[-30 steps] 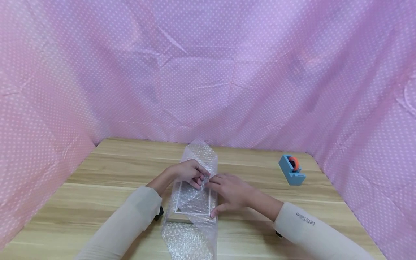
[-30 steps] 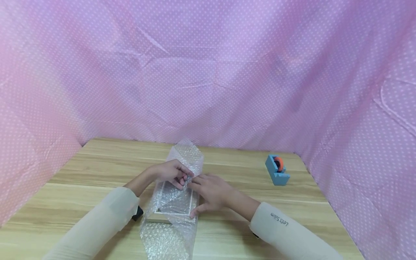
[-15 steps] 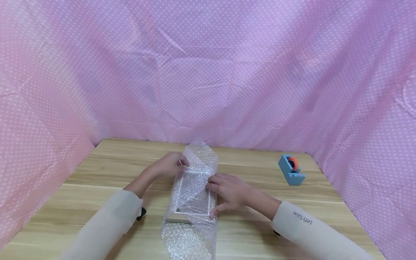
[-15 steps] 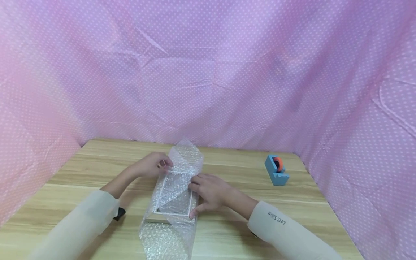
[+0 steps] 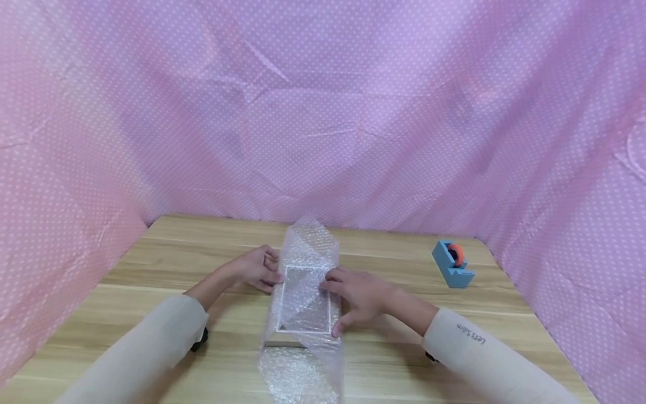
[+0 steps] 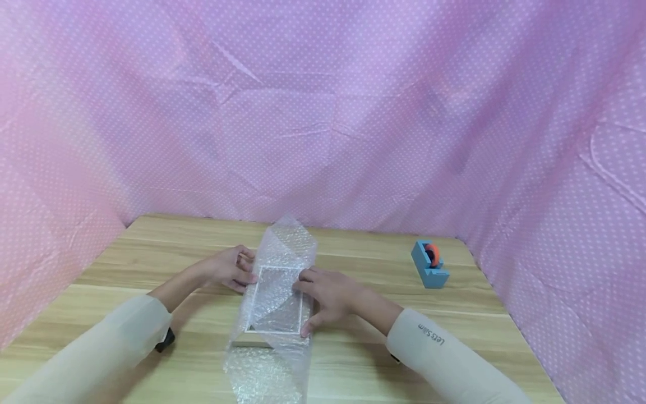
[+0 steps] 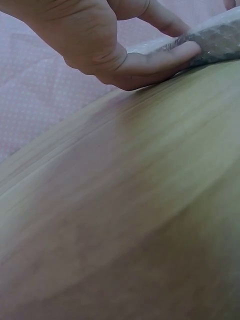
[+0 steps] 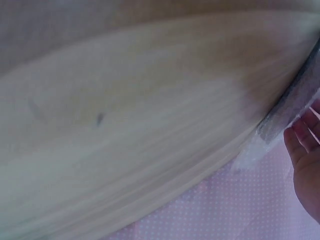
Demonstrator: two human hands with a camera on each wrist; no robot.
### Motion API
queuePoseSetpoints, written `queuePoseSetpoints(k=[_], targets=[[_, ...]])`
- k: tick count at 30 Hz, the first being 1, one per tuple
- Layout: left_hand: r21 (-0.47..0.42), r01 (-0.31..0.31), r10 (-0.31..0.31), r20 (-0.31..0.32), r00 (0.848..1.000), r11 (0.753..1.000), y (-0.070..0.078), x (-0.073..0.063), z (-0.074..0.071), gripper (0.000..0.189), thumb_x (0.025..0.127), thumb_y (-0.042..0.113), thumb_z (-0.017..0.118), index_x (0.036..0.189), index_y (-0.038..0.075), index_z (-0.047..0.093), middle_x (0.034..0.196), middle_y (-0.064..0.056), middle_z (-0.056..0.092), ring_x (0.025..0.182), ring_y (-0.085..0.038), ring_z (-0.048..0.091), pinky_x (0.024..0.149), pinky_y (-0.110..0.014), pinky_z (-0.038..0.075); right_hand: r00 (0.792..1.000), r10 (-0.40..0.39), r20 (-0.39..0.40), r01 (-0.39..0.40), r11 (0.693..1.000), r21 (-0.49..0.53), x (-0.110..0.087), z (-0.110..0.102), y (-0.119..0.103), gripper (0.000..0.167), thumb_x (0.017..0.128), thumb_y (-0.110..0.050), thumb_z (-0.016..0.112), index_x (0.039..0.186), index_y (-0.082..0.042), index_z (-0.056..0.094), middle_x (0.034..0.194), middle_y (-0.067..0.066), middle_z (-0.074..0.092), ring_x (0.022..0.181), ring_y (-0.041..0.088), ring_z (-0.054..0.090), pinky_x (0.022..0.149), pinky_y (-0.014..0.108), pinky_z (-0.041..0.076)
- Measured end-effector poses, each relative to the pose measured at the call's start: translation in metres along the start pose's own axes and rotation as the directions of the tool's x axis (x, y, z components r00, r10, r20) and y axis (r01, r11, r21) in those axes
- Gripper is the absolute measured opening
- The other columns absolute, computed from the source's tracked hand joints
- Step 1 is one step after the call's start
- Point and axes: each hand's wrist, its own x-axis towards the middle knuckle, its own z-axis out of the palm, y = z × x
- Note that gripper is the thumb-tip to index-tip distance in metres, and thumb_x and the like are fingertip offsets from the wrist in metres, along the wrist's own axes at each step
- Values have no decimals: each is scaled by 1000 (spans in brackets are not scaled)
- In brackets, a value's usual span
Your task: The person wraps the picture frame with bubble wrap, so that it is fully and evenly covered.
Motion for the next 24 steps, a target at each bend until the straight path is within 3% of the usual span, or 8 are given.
queuePoseSetpoints(k=[5, 9, 13, 24], targets=[[19, 28, -28, 8, 1000, 999, 3, 3, 8, 77, 86, -7, 77, 144, -7, 25, 113, -23, 53, 80, -28, 66, 70, -41, 63, 999, -11, 32, 12, 1000, -20, -2, -7, 3, 101, 78, -84, 62, 148, -11, 52, 144, 6, 48, 127, 20, 49, 97, 34, 53], [34, 26, -26, 5, 1000, 999, 7, 7, 14, 76, 87, -7, 75, 144, -6, 25, 113, -23, 55, 80, -28, 67, 69, -39, 63, 999, -10, 53, 12, 1000, -27, -6, -11, 3, 101, 80, -83, 61, 149, -10, 51, 142, 6, 52, 129, 20, 48, 102, 35, 50], [38, 24, -24, 4, 1000, 999, 10, 9, 19, 74, 87, -8, 74, 143, -6, 25, 113, -25, 59, 79, -28, 68, 67, -38, 63, 998, -2, 61, 3, 1000, -8, -11, -13, 1, 100, 80, -85, 58, 152, -14, 49, 139, 4, 54, 123, 18, 48, 98, 35, 52], [-8, 18, -18, 23, 1000, 1000, 18, 21, 46, 78, 86, -8, 76, 146, -5, 27, 115, -24, 61, 80, -28, 68, 68, -37, 63, 998, 51, 39, -52, 998, 21, -40, -11, 11, 100, 76, -86, 61, 148, -18, 55, 136, 1, 54, 121, 18, 50, 98, 39, 52]])
